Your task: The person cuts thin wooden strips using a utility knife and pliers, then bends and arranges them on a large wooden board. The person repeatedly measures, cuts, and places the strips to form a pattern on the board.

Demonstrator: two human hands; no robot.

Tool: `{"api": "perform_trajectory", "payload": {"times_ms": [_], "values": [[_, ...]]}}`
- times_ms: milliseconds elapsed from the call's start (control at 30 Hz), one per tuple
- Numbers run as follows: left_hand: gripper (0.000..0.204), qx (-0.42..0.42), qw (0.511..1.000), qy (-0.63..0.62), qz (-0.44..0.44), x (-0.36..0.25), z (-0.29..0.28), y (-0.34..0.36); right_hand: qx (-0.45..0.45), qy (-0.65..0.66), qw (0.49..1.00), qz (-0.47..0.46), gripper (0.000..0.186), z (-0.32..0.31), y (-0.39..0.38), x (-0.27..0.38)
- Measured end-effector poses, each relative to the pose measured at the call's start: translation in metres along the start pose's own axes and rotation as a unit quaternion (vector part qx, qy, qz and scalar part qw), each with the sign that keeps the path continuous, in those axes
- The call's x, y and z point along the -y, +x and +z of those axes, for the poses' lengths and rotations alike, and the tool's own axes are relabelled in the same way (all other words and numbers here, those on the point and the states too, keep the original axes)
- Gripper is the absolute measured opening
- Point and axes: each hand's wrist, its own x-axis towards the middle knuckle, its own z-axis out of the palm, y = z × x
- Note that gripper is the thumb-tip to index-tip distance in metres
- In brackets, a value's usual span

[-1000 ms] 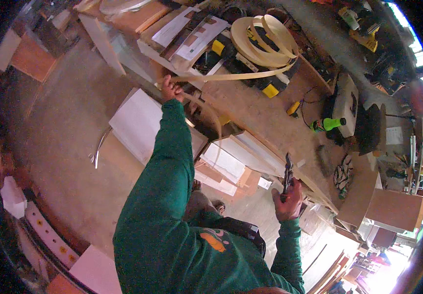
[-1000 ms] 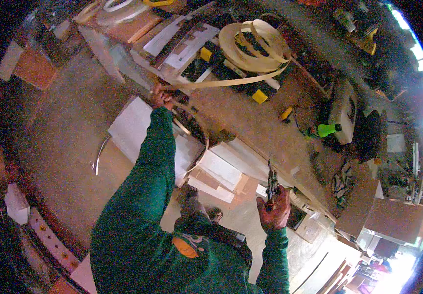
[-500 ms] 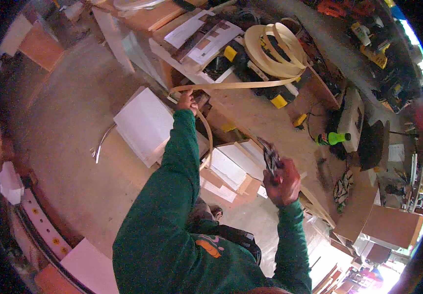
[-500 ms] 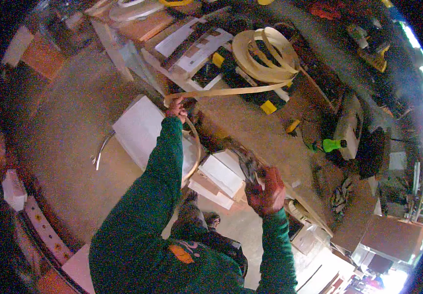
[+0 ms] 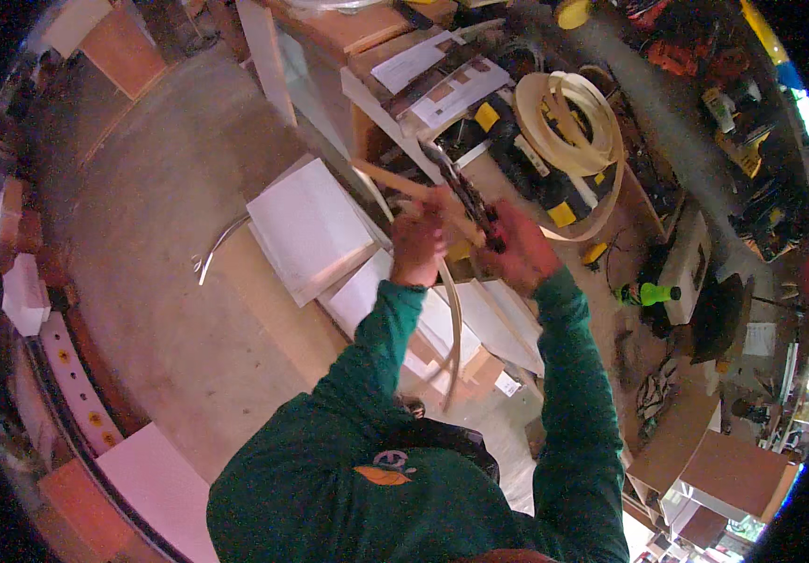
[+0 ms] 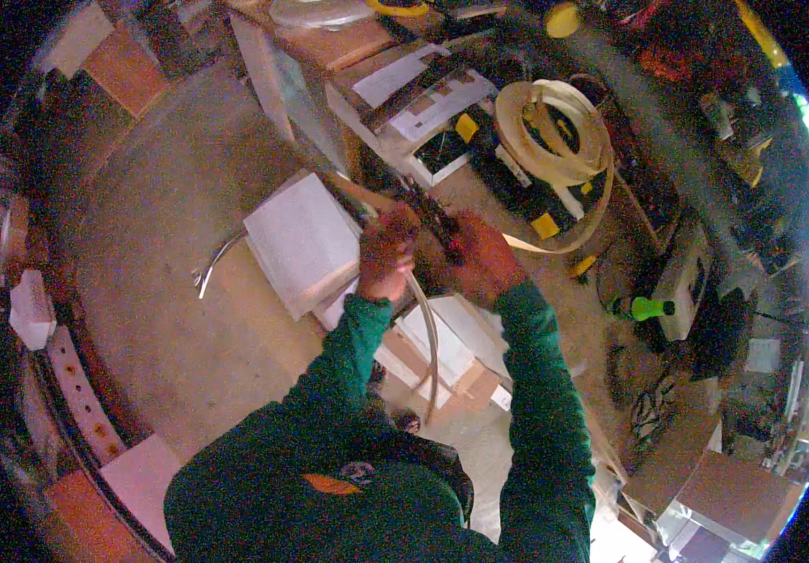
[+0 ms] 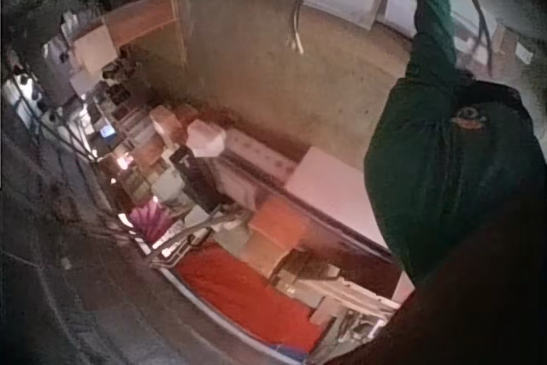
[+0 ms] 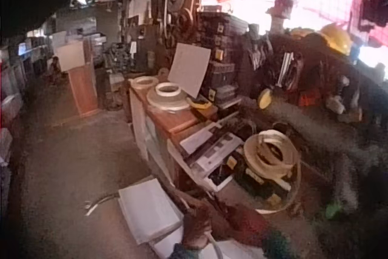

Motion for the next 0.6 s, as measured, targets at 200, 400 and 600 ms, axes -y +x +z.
{"api": "perform_trajectory", "payload": {"times_ms": [200, 400, 600], "values": [[0.027, -0.020, 0.999, 0.013, -0.042, -0.148, -0.122, 0.123, -0.069, 0.050, 0.995, 0.046, 0.083, -0.061, -0.098, -0.037], [0.025, -0.120, 0.973, 0.130, 0.147, -0.313, -0.149, 0.197, -0.228, -0.102, 0.968, -0.039, 0.078, -0.098, -0.168, -0.093], [0.037, -0.035, 0.911, 0.334, 0.241, -0.442, 0.020, 0.204, -0.339, -0.147, 0.929, 0.021, 0.065, -0.125, -0.202, -0.148]]}}
